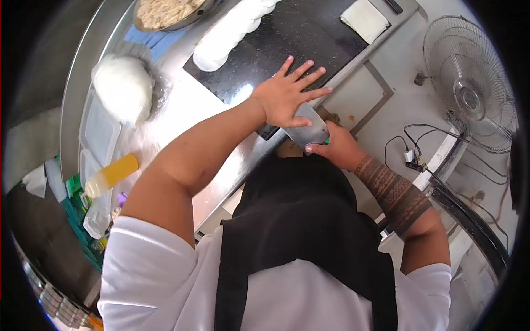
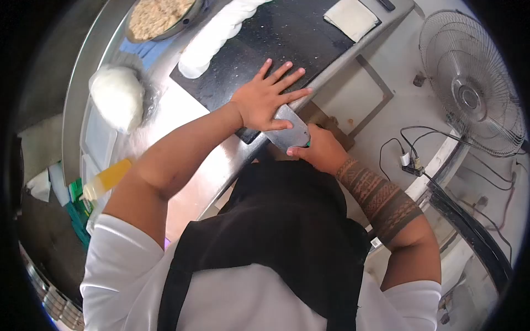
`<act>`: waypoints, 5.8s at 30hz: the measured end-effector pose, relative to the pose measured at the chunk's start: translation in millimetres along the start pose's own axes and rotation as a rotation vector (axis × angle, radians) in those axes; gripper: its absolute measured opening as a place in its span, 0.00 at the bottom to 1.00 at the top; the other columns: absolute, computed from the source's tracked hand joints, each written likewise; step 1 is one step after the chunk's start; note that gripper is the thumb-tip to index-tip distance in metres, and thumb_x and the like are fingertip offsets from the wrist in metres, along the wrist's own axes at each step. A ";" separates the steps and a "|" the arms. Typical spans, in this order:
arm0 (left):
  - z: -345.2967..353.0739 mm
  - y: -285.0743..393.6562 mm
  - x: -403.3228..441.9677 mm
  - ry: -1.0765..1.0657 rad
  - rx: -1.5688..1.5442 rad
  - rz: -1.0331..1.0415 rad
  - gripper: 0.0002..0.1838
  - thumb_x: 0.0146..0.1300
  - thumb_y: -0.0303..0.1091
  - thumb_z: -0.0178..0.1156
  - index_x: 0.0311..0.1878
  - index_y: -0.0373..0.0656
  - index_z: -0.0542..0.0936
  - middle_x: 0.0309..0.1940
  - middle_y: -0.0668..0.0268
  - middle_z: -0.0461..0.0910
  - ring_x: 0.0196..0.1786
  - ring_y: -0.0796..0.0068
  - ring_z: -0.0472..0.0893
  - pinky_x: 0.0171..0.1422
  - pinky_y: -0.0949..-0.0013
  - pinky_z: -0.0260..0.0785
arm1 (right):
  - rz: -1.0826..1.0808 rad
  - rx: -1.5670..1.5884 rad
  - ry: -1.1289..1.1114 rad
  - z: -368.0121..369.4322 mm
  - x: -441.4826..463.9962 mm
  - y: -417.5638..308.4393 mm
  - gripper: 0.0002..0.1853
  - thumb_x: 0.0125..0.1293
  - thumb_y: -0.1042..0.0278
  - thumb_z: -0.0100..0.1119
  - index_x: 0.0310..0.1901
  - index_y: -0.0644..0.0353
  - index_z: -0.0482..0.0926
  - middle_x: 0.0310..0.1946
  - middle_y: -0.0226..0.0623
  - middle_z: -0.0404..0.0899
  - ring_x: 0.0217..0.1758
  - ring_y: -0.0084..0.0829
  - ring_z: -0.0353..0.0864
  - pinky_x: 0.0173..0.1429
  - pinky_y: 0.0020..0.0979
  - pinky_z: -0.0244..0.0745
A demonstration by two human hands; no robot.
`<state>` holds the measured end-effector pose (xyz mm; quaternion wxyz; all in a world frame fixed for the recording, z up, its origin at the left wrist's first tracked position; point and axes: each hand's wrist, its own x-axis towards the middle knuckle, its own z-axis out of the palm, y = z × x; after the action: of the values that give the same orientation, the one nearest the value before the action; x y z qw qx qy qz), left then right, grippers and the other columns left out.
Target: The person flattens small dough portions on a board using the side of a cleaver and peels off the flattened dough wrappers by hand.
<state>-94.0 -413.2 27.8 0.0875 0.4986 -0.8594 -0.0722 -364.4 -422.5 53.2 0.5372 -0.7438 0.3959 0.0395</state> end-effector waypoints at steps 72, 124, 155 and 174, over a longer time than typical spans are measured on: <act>4.7 -57.7 66.0 0.279 0.022 -0.059 0.46 0.67 0.73 0.61 0.86 0.67 0.67 0.89 0.52 0.57 0.90 0.42 0.55 0.87 0.21 0.41 | -0.085 -0.115 0.038 -80.3 63.1 -4.6 0.35 0.63 0.43 0.81 0.55 0.69 0.81 0.47 0.59 0.88 0.55 0.54 0.90 0.60 0.48 0.82; -258.2 120.5 -149.9 0.537 0.626 -1.212 0.13 0.53 0.23 0.76 0.39 0.45 0.83 0.64 0.57 0.82 0.66 0.47 0.81 0.73 0.49 0.71 | -0.900 -0.829 -0.015 -152.1 161.1 -70.4 0.19 0.60 0.68 0.75 0.50 0.52 0.79 0.43 0.40 0.80 0.51 0.50 0.85 0.55 0.51 0.81; -195.8 95.5 -14.8 1.624 -1.246 -0.831 0.32 0.79 0.30 0.58 0.83 0.37 0.66 0.82 0.48 0.70 0.84 0.56 0.70 0.90 0.53 0.55 | -0.314 0.509 -1.018 -84.7 173.6 -243.4 0.16 0.81 0.63 0.66 0.61 0.65 0.83 0.54 0.31 0.85 0.54 0.23 0.81 0.63 0.33 0.77; -182.0 167.0 26.7 1.977 -1.149 -1.009 0.34 0.76 0.20 0.60 0.83 0.43 0.66 0.81 0.52 0.71 0.75 0.64 0.80 0.80 0.57 0.72 | -0.538 0.370 -0.990 -109.7 145.0 -237.0 0.11 0.77 0.71 0.70 0.53 0.65 0.80 0.39 0.29 0.85 0.41 0.16 0.81 0.45 0.22 0.76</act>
<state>-207.5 -360.9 242.5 0.8626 0.5025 0.0169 -0.0568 -155.9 -566.8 211.0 0.7697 -0.6052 -0.1041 0.1746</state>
